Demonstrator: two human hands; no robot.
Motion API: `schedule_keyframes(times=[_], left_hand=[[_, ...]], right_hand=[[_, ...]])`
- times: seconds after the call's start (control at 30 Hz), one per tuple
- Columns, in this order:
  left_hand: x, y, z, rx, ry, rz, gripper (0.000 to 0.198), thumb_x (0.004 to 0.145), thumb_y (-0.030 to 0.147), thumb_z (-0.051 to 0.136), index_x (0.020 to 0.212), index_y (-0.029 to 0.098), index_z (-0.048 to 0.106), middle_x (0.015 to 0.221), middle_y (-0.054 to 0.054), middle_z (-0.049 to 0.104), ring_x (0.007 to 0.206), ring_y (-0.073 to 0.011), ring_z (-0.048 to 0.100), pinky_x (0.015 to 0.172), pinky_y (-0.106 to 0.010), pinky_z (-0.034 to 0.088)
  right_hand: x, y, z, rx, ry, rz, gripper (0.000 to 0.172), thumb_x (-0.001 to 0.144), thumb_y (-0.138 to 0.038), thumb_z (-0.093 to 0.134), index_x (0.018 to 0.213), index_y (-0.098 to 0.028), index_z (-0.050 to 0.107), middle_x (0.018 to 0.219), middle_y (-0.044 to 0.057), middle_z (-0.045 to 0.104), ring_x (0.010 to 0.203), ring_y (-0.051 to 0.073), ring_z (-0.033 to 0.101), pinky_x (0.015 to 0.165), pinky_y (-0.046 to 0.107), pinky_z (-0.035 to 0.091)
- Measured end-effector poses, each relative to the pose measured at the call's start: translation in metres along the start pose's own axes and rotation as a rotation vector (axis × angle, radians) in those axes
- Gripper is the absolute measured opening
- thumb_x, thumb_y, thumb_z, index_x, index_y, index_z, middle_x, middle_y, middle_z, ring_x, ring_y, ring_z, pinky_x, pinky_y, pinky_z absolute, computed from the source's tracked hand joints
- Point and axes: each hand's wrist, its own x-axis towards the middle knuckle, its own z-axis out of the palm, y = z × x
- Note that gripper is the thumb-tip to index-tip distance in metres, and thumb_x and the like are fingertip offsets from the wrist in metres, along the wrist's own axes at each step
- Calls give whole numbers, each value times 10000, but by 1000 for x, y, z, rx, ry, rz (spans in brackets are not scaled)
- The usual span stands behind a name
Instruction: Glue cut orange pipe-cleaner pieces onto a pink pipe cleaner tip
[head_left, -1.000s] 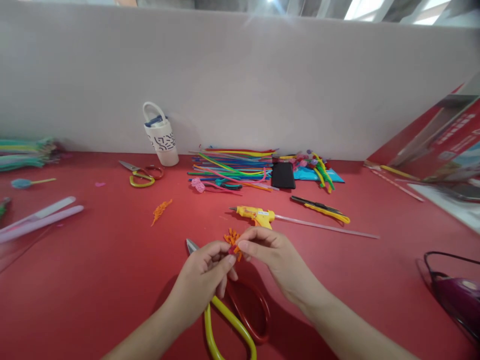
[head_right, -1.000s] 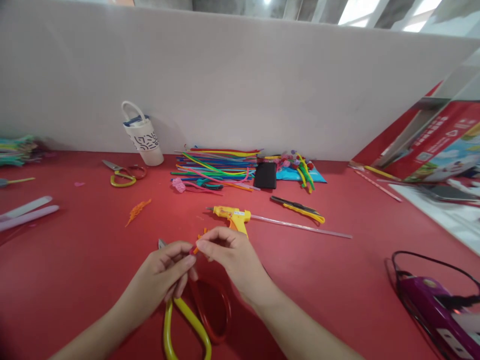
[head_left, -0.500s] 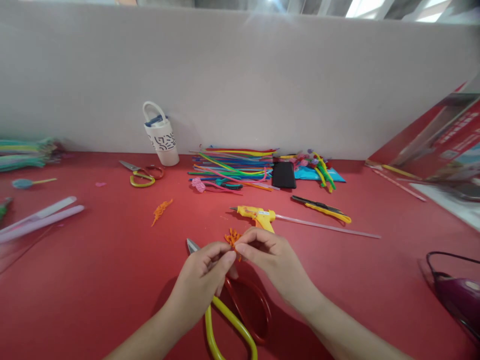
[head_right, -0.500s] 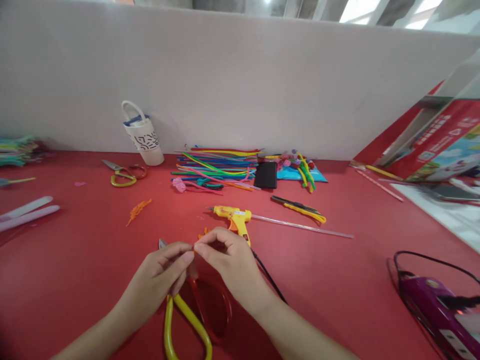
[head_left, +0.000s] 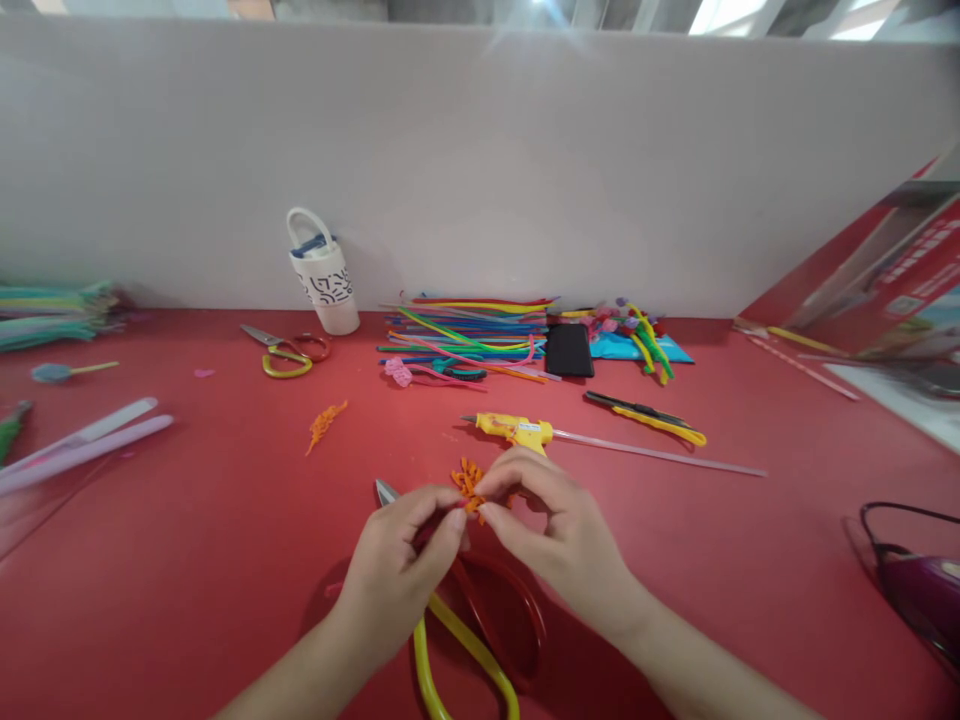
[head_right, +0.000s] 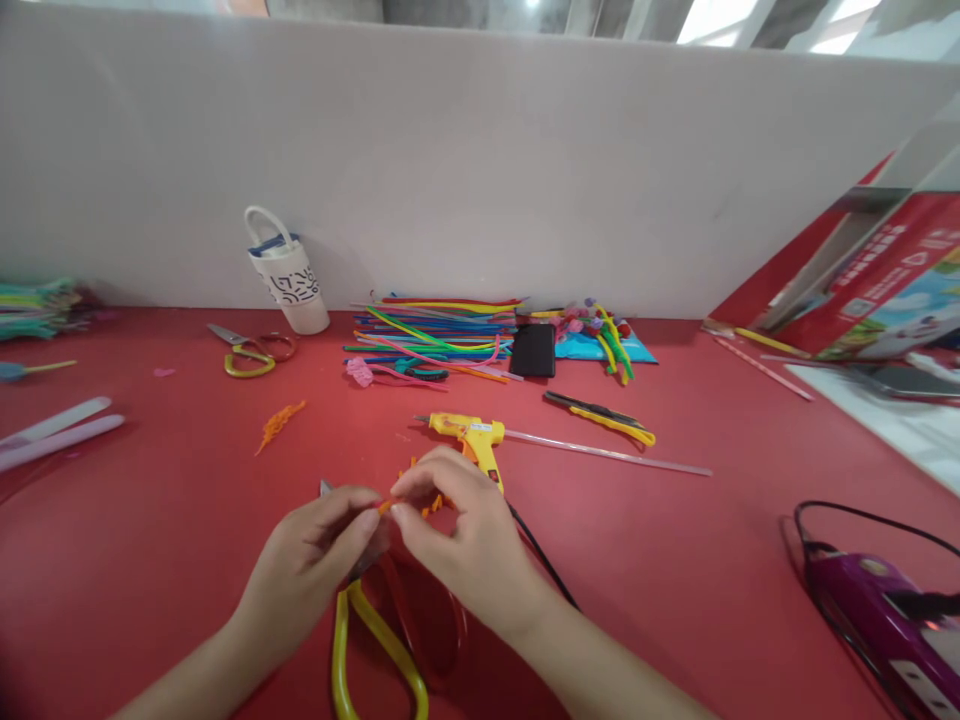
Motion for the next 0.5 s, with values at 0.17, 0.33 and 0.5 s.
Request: schedule_keyframes(times=[0.17, 0.33, 0.5], left_hand=[[-4, -3, -6, 418, 86, 375, 110, 817, 201, 468, 813, 194, 579, 629, -1, 611, 524, -120, 535, 532, -213, 409], [-5, -4, -10, 541, 117, 555, 95, 820, 161, 481, 852, 177, 569, 672, -28, 641, 569, -133, 573, 573, -219, 437], [-5, -5, -11, 549, 100, 591, 99, 828, 168, 496, 896, 172, 567, 696, -38, 660, 613, -139, 608, 604, -216, 459]], right_hand=[[-8, -2, 0, -121, 20, -246, 159, 748, -78, 518, 816, -218, 550, 763, 19, 566, 730, 159, 540, 669, 298, 457], [-11, -1, -1, -154, 23, -307, 173, 759, -71, 525, 843, -221, 541, 783, 18, 578, 747, 156, 550, 680, 289, 461], [-10, -2, -1, -169, 23, -301, 152, 778, -81, 504, 822, -221, 546, 763, 18, 575, 717, 150, 554, 648, 278, 461]])
